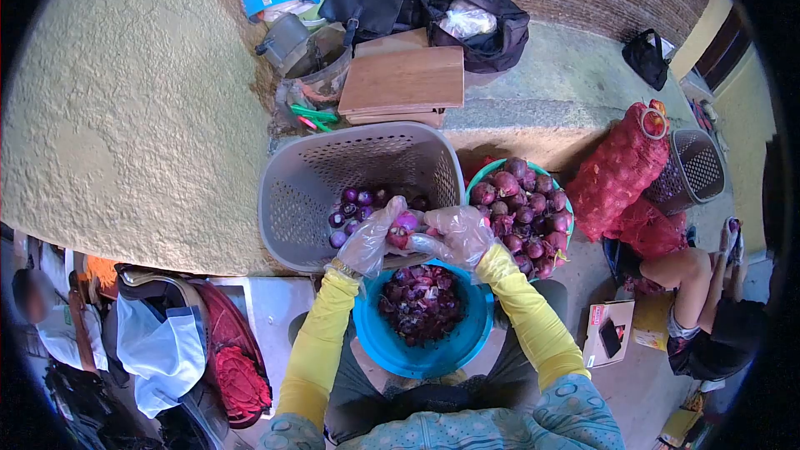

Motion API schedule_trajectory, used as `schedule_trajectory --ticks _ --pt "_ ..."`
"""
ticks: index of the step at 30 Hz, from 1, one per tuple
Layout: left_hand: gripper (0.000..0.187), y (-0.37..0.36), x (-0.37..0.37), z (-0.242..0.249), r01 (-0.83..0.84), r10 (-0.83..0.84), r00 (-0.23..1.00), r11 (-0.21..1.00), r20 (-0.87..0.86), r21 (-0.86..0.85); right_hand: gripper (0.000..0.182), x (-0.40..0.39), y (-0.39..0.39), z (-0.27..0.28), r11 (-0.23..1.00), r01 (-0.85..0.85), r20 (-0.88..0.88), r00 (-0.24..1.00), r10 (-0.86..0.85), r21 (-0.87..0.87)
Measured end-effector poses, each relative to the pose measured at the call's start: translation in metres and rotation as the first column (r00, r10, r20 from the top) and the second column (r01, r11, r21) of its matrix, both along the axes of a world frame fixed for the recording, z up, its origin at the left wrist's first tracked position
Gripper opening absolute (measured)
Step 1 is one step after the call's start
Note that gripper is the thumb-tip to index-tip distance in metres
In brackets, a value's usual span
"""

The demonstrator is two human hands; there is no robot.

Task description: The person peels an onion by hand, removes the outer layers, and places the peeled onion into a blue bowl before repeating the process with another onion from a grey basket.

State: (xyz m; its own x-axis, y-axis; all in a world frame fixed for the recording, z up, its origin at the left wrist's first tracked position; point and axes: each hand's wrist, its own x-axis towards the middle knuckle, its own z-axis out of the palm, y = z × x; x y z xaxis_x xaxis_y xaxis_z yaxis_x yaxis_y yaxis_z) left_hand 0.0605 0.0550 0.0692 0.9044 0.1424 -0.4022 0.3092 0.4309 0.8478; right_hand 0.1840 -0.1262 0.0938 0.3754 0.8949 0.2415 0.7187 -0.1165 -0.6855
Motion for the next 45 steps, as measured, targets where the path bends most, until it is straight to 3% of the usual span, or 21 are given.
schedule_trajectory --ticks 6,8,12,16,18,21,25,28,31,34,37,39,40,41,43,45 --pt "0.059 -0.015 0.008 -0.014 -0.219 0.231 0.973 0.93 0.007 -0.296 0.038 0.001 0.004 -0.023 0.998 -0.046 0.088 0.995 0.042 0.044" --pt "0.059 -0.013 0.009 -0.023 -0.21 0.223 0.975 0.911 -0.005 -0.356 0.036 -0.001 0.005 -0.024 0.993 -0.094 0.112 0.989 0.101 -0.065" --pt "0.061 -0.019 0.007 -0.011 -0.252 0.243 0.966 0.819 -0.087 -0.515 0.032 -0.007 0.003 -0.018 0.988 -0.1 0.181 0.976 0.119 -0.114" --pt "0.059 -0.023 0.001 0.013 -0.239 0.26 0.965 0.845 -0.023 -0.478 0.03 -0.004 0.0 -0.018 0.982 -0.134 0.189 0.969 0.159 -0.135" --pt "0.056 -0.023 -0.003 0.025 -0.165 0.187 0.982 0.887 0.008 -0.432 0.029 -0.007 -0.002 -0.015 0.989 -0.144 0.212 0.968 0.135 0.03" --pt "0.052 -0.018 -0.003 0.008 -0.122 0.144 0.989 0.878 0.013 -0.464 0.03 -0.012 -0.006 -0.006 0.982 -0.182 0.112 0.976 0.187 -0.055" --pt "0.048 -0.009 -0.008 -0.011 -0.18 0.167 0.984 0.861 -0.07 -0.475 0.032 -0.018 -0.006 -0.007 0.943 -0.327 0.016 0.944 0.328 -0.069" --pt "0.046 -0.008 -0.011 -0.016 -0.196 0.155 0.981 0.792 -0.121 -0.578 0.034 -0.025 -0.007 -0.008 0.927 -0.374 -0.019 0.927 0.374 -0.037" --pt "0.048 -0.01 -0.013 -0.02 -0.17 0.156 0.985 0.815 -0.073 -0.554 0.036 -0.031 -0.009 -0.007 0.913 -0.406 -0.038 0.914 0.405 -0.034" --pt "0.051 -0.012 -0.012 -0.026 -0.251 0.192 0.967 0.829 -0.167 -0.499 0.036 -0.033 -0.01 -0.004 0.891 -0.446 -0.04 0.895 0.444 -0.088" --pt "0.055 -0.003 -0.015 -0.052 -0.209 0.205 0.977 0.914 -0.048 -0.349 0.038 -0.039 -0.011 0.003 0.884 -0.466 -0.072 0.883 0.463 -0.03" --pt "0.055 0.004 -0.015 -0.046 -0.144 0.242 0.97 0.607 0.009 -0.781 0.042 -0.045 -0.013 0.006 0.815 -0.533 -0.078 0.844 0.53 -0.23" --pt "0.054 0.014 -0.013 -0.06 0.043 0.196 0.968 0.478 0.154 -0.877 0.048 -0.048 -0.013 -0.001 0.791 -0.547 -0.08 0.833 0.548 -0.275" --pt "0.054 0.015 -0.013 -0.055 0.041 0.199 0.968 0.479 0.154 -0.877 0.048 -0.051 -0.013 -0.005 0.789 -0.55 -0.081 0.831 0.551 -0.274" --pt "0.055 0.016 -0.012 -0.045 -0.194 0.327 0.944 0.464 -0.036 -0.864 0.047 -0.055 -0.015 -0.015 0.785 -0.53 -0.102 0.843 0.527 -0.322" --pt "0.053 0.017 -0.01 -0.041 -0.205 0.351 0.936 0.463 -0.034 -0.862 0.055 -0.06 -0.018 -0.041 0.785 -0.506 -0.078 0.854 0.515 -0.358"
